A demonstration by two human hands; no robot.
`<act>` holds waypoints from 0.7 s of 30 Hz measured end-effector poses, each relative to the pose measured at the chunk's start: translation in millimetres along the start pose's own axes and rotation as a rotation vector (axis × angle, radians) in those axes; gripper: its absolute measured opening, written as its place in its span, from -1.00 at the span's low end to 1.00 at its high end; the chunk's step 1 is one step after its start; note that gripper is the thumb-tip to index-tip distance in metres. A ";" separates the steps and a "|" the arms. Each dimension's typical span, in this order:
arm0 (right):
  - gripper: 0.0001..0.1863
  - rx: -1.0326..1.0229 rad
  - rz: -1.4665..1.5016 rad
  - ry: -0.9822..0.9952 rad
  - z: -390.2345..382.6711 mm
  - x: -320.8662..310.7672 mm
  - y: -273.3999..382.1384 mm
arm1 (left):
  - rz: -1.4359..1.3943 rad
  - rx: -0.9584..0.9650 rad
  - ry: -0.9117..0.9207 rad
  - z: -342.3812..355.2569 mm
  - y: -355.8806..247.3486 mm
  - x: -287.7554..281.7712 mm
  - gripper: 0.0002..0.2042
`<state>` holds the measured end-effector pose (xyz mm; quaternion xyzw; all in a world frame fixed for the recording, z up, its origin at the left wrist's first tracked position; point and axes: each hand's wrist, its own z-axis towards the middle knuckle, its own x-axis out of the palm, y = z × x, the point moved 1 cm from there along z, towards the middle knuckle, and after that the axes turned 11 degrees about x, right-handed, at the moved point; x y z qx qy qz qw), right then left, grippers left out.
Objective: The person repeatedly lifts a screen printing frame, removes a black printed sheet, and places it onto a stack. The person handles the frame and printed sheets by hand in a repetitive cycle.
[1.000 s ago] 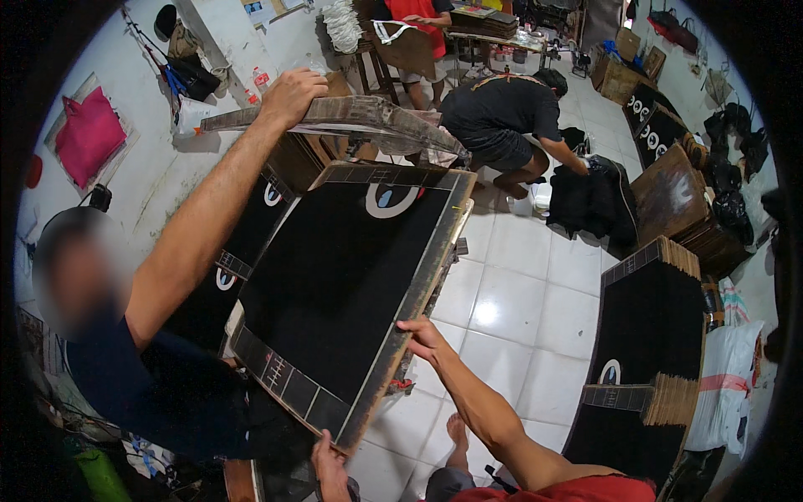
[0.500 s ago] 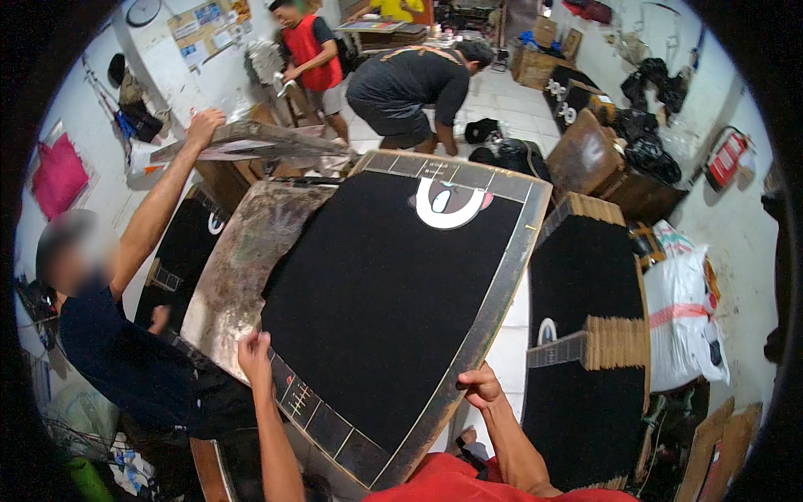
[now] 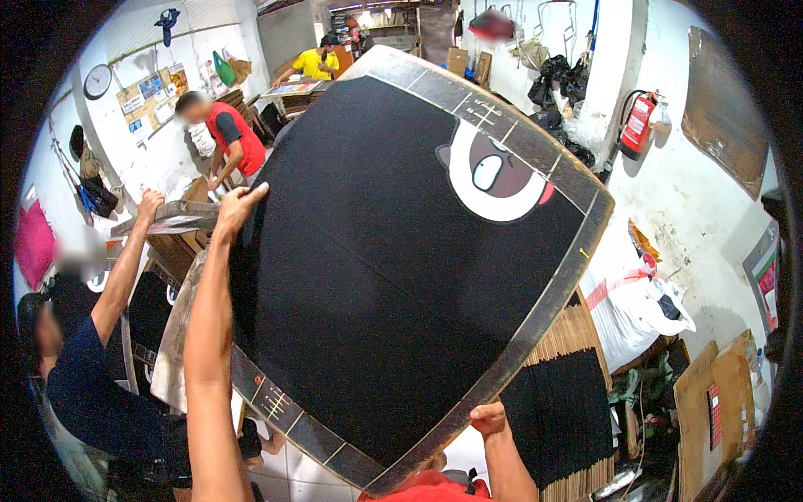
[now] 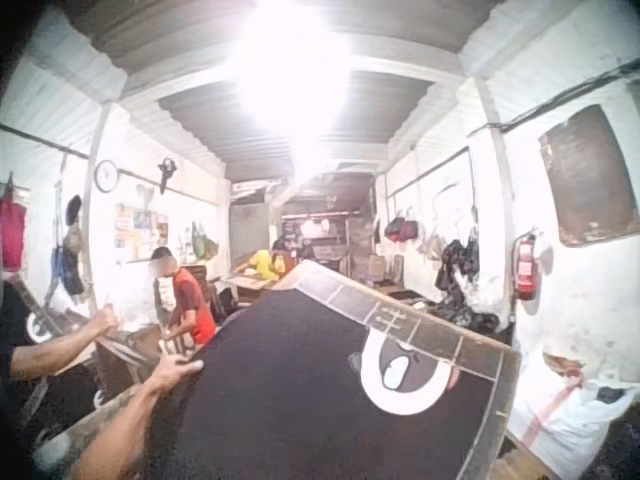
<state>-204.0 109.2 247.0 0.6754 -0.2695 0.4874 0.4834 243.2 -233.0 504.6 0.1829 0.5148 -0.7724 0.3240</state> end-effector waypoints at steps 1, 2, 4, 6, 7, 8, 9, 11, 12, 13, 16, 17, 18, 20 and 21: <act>-0.45 -0.003 -0.009 -0.025 -3.7 -8.7 -0.6 | 0.097 0.003 0.009 7.4 -15.3 0.4 -0.46; -0.46 -0.018 -0.022 -0.029 -6.8 -16.5 0.2 | 0.042 0.006 0.017 8.8 -27.6 0.3 -0.49; -0.52 0.019 -0.060 0.050 -7.3 -34.6 1.8 | -0.122 -0.004 0.003 8.7 -46.0 12.9 -0.56; -0.58 0.155 -0.119 -0.173 -16.2 -56.5 -8.7 | -0.353 0.055 -0.027 4.9 -55.9 31.1 -0.63; -0.61 0.230 -0.147 -0.292 -17.2 -60.9 -11.5 | -0.510 0.067 0.020 4.9 -60.6 40.1 -0.62; -0.65 0.385 -0.332 -0.451 -24.2 -72.1 -16.7 | -0.411 0.071 0.013 3.4 -61.8 49.4 -0.62; -0.69 0.534 -0.507 -0.563 -33.1 -77.4 -23.4 | -0.297 0.076 0.017 1.5 -61.8 56.0 -0.61; -0.60 0.888 -1.103 -0.537 -18.4 -78.9 -51.9 | -0.265 0.244 0.079 -10.2 -65.9 76.6 -0.57; -0.50 1.046 -1.922 -0.214 -20.3 -68.6 -55.3 | -0.265 0.328 0.086 -18.6 -67.8 85.4 -0.55; -0.46 1.164 -2.063 -0.155 -18.4 -52.5 -60.8 | -0.241 0.384 0.105 -29.3 -69.5 94.0 -0.51; -0.57 0.469 -1.867 -0.225 16.0 32.4 -44.0 | -0.165 0.566 0.167 -65.4 -75.9 120.6 -0.50; -0.60 0.124 -1.912 -0.308 32.4 65.7 -32.3 | -0.204 0.616 0.208 -77.7 -79.2 131.5 -0.50; -0.63 -0.380 -1.982 -0.326 53.0 97.3 -15.0 | -0.163 0.722 0.226 -89.1 -81.9 141.2 -0.50; -0.50 -0.725 -2.422 -0.565 77.0 150.5 15.0 | -0.069 0.899 0.300 -112.0 -86.0 163.4 -0.51; -0.46 -0.694 -2.581 -0.742 89.0 167.0 23.5 | -0.028 0.994 0.348 -121.2 -85.8 173.9 -0.54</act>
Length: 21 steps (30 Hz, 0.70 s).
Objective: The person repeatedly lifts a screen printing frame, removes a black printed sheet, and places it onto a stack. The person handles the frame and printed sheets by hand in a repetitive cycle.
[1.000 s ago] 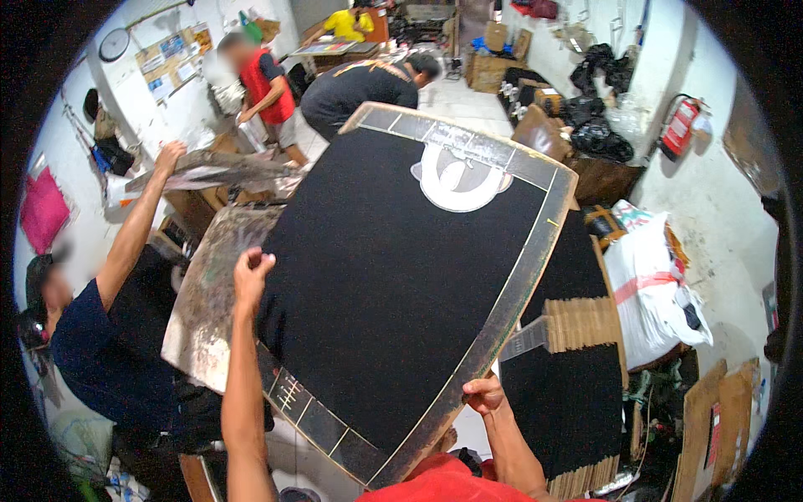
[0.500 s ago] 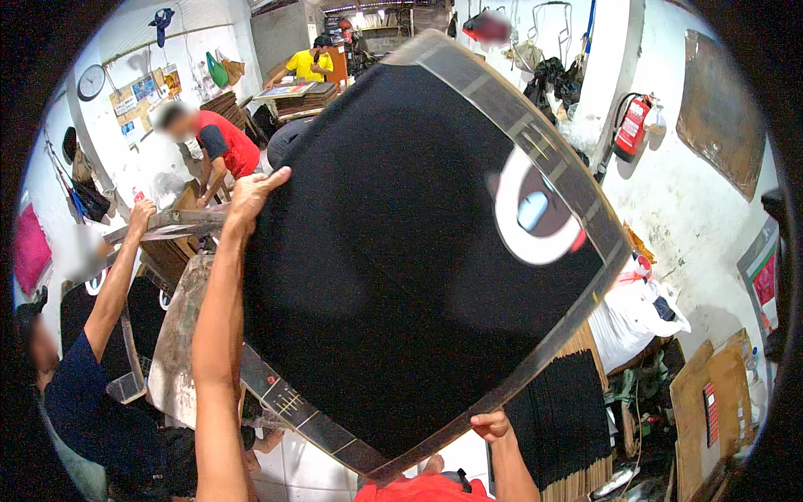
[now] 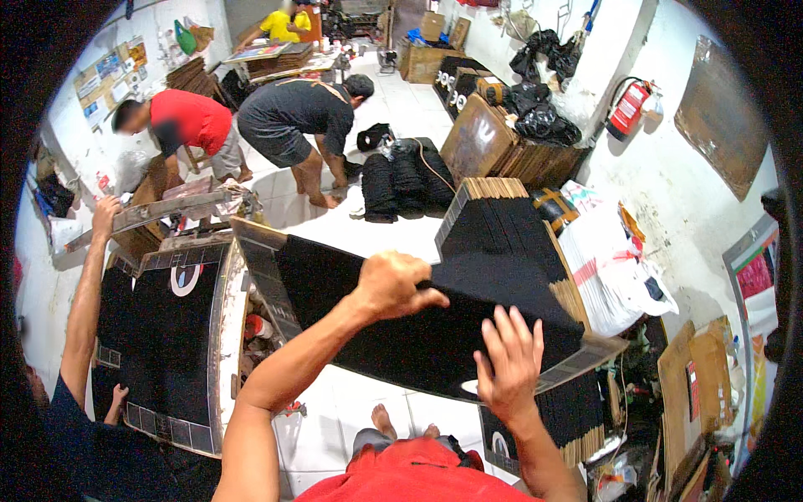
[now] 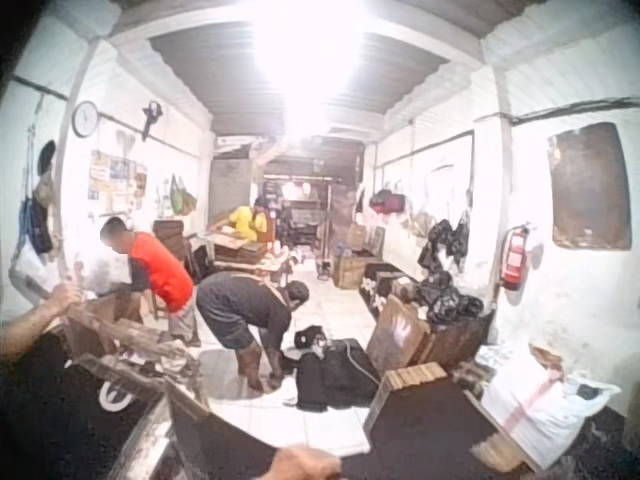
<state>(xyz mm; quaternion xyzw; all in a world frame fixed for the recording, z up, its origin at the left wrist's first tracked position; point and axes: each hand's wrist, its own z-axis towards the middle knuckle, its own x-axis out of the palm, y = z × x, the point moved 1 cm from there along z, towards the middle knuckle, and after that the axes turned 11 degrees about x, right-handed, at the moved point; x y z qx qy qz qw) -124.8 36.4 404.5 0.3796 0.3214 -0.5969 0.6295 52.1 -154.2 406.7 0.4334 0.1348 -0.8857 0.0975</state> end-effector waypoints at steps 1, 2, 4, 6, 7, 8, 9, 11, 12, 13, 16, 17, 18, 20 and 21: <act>-0.43 -0.009 0.088 0.040 19.3 1.6 5.2 | -0.035 0.074 0.006 -2.2 -4.4 11.9 -0.56; -0.41 0.012 0.147 0.180 32.6 9.6 8.7 | -0.059 0.147 0.023 -5.5 -8.5 23.7 -0.58; -0.65 0.184 0.227 0.595 47.3 40.8 9.6 | -0.136 0.210 0.122 -14.5 -10.0 45.2 -0.61; -0.75 0.092 0.233 0.804 57.0 79.0 3.2 | -0.176 0.301 0.145 -22.4 -4.9 62.5 -0.60; -0.75 0.075 0.294 0.770 54.3 96.0 2.5 | -0.197 0.283 0.191 -26.4 -0.5 69.6 -0.61; -0.76 0.088 0.307 0.772 48.5 112.9 1.7 | -0.208 0.244 0.327 -32.3 4.1 77.0 -0.62; -0.76 0.120 0.289 0.794 43.0 129.1 0.4 | -0.178 0.212 0.201 -39.0 9.0 81.0 -0.62; -0.76 0.129 0.282 0.747 33.3 156.2 -1.3 | -0.110 0.118 0.052 -55.9 18.4 90.2 -0.58; -0.76 0.152 0.241 0.748 31.6 169.0 -4.0 | -0.128 0.002 -0.035 -67.3 24.9 95.7 -0.55; -0.76 0.191 0.268 0.740 30.0 180.4 -8.0 | -0.154 -0.122 -0.105 -84.7 29.3 102.2 -0.52; -0.77 0.245 0.254 0.682 31.5 215.1 -23.6 | -0.235 -0.556 -0.095 -160.8 34.9 133.3 -0.50; -0.78 0.270 0.254 0.664 32.3 227.0 -31.0 | -0.205 -0.617 -0.067 -194.3 33.2 145.8 -0.54; -0.78 0.296 0.257 0.660 31.7 236.9 -40.4 | -0.230 -0.722 0.039 -231.0 27.3 158.8 -0.58; -0.78 0.330 0.231 0.644 32.8 257.4 -62.9 | -0.349 -0.891 0.181 -306.6 4.7 181.7 -0.61; -0.79 0.375 0.196 0.662 33.1 267.6 -74.3 | -0.365 -0.958 0.273 -343.3 -10.0 188.9 -0.60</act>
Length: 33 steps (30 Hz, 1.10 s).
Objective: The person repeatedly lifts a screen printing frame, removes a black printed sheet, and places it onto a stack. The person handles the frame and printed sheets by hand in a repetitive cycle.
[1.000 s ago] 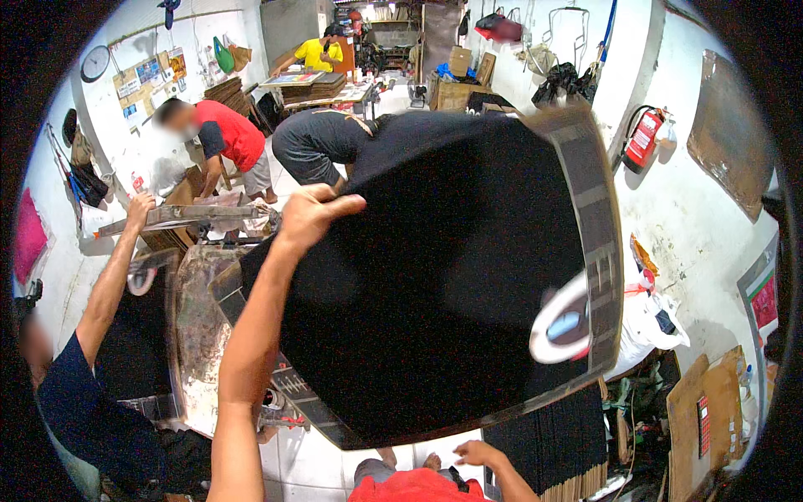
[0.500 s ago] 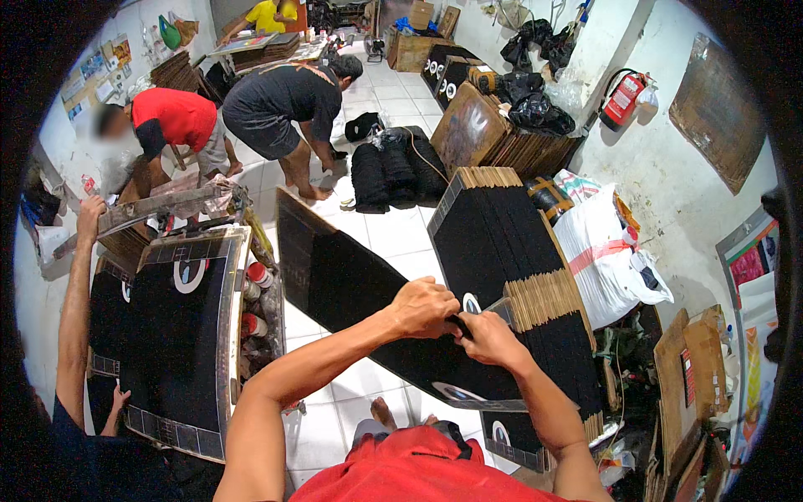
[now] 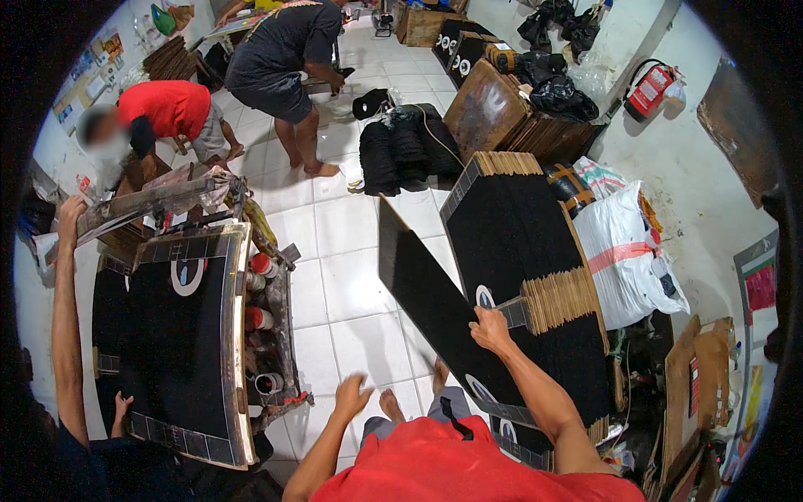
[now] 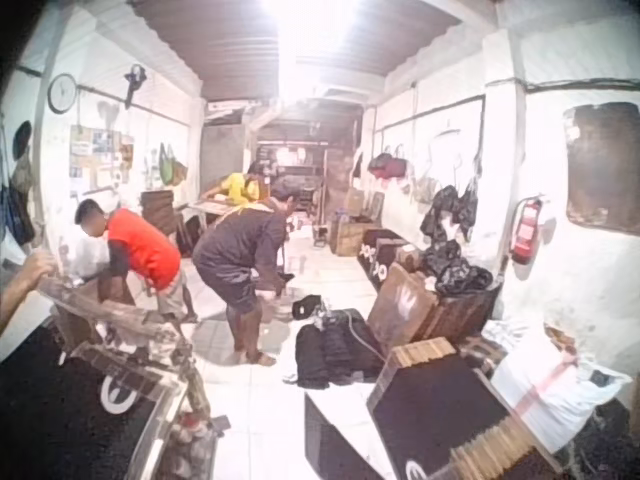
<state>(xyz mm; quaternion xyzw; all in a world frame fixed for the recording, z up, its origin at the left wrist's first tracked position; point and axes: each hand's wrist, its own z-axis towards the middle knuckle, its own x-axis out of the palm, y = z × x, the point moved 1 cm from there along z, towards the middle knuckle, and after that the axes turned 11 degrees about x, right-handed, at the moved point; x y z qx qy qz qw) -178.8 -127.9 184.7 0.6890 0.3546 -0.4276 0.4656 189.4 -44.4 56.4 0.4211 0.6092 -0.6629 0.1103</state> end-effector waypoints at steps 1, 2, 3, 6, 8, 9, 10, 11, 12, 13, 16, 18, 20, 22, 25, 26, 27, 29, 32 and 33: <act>-0.79 0.018 0.009 -0.009 9.4 3.9 -11.8 | -0.003 -0.146 0.135 -29.1 21.2 14.3 -0.60; -0.79 0.043 0.002 -0.016 18.2 7.5 -25.2 | -0.017 -0.220 0.159 -59.0 36.8 26.3 -0.60; -0.78 0.077 -0.027 -0.017 28.4 11.2 -38.5 | 0.010 -0.378 0.315 -83.2 53.1 35.6 -0.59; -0.75 0.175 0.021 0.021 62.1 24.6 -80.1 | 0.053 -0.683 0.304 -147.6 72.6 57.0 -0.58; -0.74 0.229 0.025 0.025 92.3 30.5 -106.7 | -0.046 -1.013 0.176 -171.0 68.0 69.6 -0.60; -0.74 0.234 0.039 0.034 109.7 32.0 -119.6 | -0.038 -1.028 0.138 -170.3 61.5 81.4 -0.62; -0.74 0.250 0.038 0.051 124.1 35.4 -131.0 | -0.031 -1.067 0.116 -170.1 54.1 90.0 -0.64; -0.74 0.265 0.023 0.068 136.8 39.1 -142.5 | -0.030 -1.138 0.108 -167.9 47.0 98.8 -0.66; -0.72 0.296 0.031 0.100 153.0 43.1 -153.2 | -0.091 -1.102 0.034 -158.2 38.9 113.6 -0.67; -0.71 0.303 0.050 0.085 169.2 46.9 -162.3 | -0.155 -1.095 -0.032 -147.9 27.7 132.9 -0.69; -0.68 0.331 0.065 0.064 210.6 58.1 -181.5 | -0.441 -1.121 -0.218 -123.0 0.0 184.9 -0.71; -0.67 0.363 0.058 0.124 241.8 64.2 -190.7 | -0.570 -1.142 -0.277 -115.9 -22.4 212.7 -0.71; -0.66 0.382 0.045 0.122 272.2 72.5 -198.1 | -0.591 -1.205 -0.230 -112.4 -44.8 227.6 -0.69; -0.68 0.353 0.050 0.073 302.5 81.4 -205.7 | -0.478 -1.139 -0.187 -110.5 -64.5 225.5 -0.82; -0.72 0.362 0.018 0.016 344.5 93.7 -211.8 | -0.455 -1.211 -0.181 -103.9 -88.9 211.3 -0.83; -0.72 0.377 0.000 0.023 359.1 96.4 -213.6 | -0.473 -1.252 -0.195 -102.1 -93.7 204.9 -0.81; -0.72 0.392 -0.025 0.024 373.0 99.0 -215.4 | -0.491 -1.292 -0.209 -101.2 -97.8 200.1 -0.79; -0.74 0.380 -0.037 -0.008 399.5 105.3 -218.3 | -0.205 -1.220 -0.006 -100.2 -100.2 195.8 -0.76; -0.76 0.379 -0.036 -0.073 430.8 116.5 -222.5 | -0.329 -1.205 -0.082 -111.2 -94.0 202.0 -0.77; -0.76 0.392 -0.048 -0.053 438.4 121.0 -223.6 | -0.504 -1.198 -0.221 -116.4 -90.1 206.7 -0.79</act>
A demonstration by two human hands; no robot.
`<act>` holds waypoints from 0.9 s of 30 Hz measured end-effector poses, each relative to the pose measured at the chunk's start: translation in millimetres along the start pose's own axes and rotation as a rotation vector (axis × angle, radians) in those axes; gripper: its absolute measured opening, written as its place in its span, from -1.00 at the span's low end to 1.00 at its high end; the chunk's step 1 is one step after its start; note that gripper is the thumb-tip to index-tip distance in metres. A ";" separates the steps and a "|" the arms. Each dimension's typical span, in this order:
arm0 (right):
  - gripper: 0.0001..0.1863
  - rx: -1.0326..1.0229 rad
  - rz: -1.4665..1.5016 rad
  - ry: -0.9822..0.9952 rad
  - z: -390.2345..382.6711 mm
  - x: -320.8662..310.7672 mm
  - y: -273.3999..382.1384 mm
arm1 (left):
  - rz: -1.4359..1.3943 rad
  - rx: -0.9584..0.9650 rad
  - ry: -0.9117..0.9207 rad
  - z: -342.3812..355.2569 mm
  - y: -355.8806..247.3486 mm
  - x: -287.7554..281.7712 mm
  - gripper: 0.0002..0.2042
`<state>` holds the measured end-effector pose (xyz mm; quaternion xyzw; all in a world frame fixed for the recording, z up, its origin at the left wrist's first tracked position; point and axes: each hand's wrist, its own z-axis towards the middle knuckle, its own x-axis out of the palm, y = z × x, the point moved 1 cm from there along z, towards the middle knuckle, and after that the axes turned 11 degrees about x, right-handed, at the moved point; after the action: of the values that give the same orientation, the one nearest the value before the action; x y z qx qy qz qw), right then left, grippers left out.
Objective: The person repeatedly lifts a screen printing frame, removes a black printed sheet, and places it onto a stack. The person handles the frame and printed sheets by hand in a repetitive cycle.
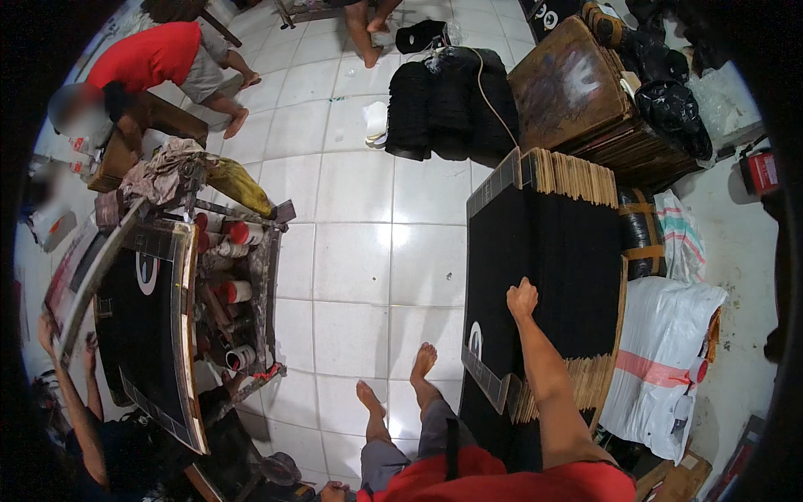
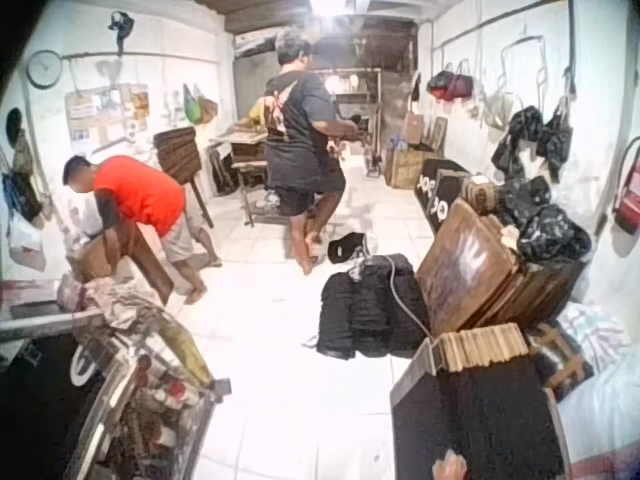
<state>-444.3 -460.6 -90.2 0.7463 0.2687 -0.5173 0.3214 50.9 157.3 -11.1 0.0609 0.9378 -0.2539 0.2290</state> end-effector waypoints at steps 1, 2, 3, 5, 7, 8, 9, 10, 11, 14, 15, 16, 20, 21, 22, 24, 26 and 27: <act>-0.76 0.013 -0.016 0.016 6.7 4.2 1.8 | -0.209 0.006 -0.012 1.4 7.9 0.5 -0.80; -0.76 0.028 -0.036 0.024 11.9 7.3 1.6 | -0.205 0.018 -0.005 1.5 14.9 1.4 -0.82; -0.78 0.013 -0.045 0.017 14.6 10.7 1.6 | -0.199 0.034 0.003 0.8 20.3 3.9 -0.83; -0.79 0.030 -0.046 0.011 18.6 13.6 -1.6 | -0.293 0.028 0.030 4.3 25.1 2.1 -0.86; -0.80 0.025 -0.052 -0.016 23.9 13.1 -5.6 | -0.506 -0.021 0.062 8.5 22.1 4.1 -0.87; -0.80 0.025 -0.046 -0.006 26.1 11.9 -8.7 | -0.612 -0.048 0.078 13.4 17.7 4.1 -0.87; -0.80 0.022 -0.043 -0.003 28.9 10.8 -10.1 | -0.520 0.032 0.036 11.4 11.4 6.3 -0.88; -0.81 0.020 -0.045 0.001 30.6 10.0 -12.0 | -0.426 0.015 0.031 12.9 5.1 6.3 -0.91; -0.80 0.021 -0.031 0.006 32.9 8.8 -13.9 | -0.333 -0.002 0.025 15.7 -2.1 6.2 -0.93; -0.79 0.024 0.007 0.010 37.1 6.3 -18.2 | -0.062 0.093 0.032 18.5 -26.7 2.1 -0.92; -0.79 0.019 0.011 0.008 38.5 5.6 -19.2 | 0.023 0.217 0.054 16.4 -35.3 -0.4 -0.89; -0.78 0.016 0.014 0.008 39.6 4.9 -19.9 | 0.108 0.340 0.074 13.1 -43.4 -2.7 -0.85; -0.77 0.035 -0.012 0.004 43.4 3.5 -21.4 | -0.176 0.431 0.093 8.6 -62.6 -1.5 -0.80; -0.77 0.039 0.000 0.017 45.0 2.7 -22.2 | -0.166 0.366 0.100 11.6 -64.4 0.3 -0.80; -0.77 0.043 0.009 0.028 45.0 2.5 -23.0 | -0.151 0.301 0.106 14.5 -65.6 -0.6 -0.80; -0.76 0.043 0.026 0.041 45.8 2.0 -24.5 | -0.111 0.189 0.103 21.1 -67.9 -3.1 -0.79; -0.75 0.033 0.041 0.039 45.5 2.5 -25.9 | -0.044 0.143 0.079 26.0 -71.0 -6.2 -0.79; -0.75 0.043 0.032 0.052 44.7 3.2 -26.5 | -0.019 0.135 0.065 26.8 -72.7 -8.3 -0.79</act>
<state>-489.5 -477.1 -110.1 0.7705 0.2537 -0.4982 0.3063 52.3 81.0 4.8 0.0754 0.9260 -0.3166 0.1916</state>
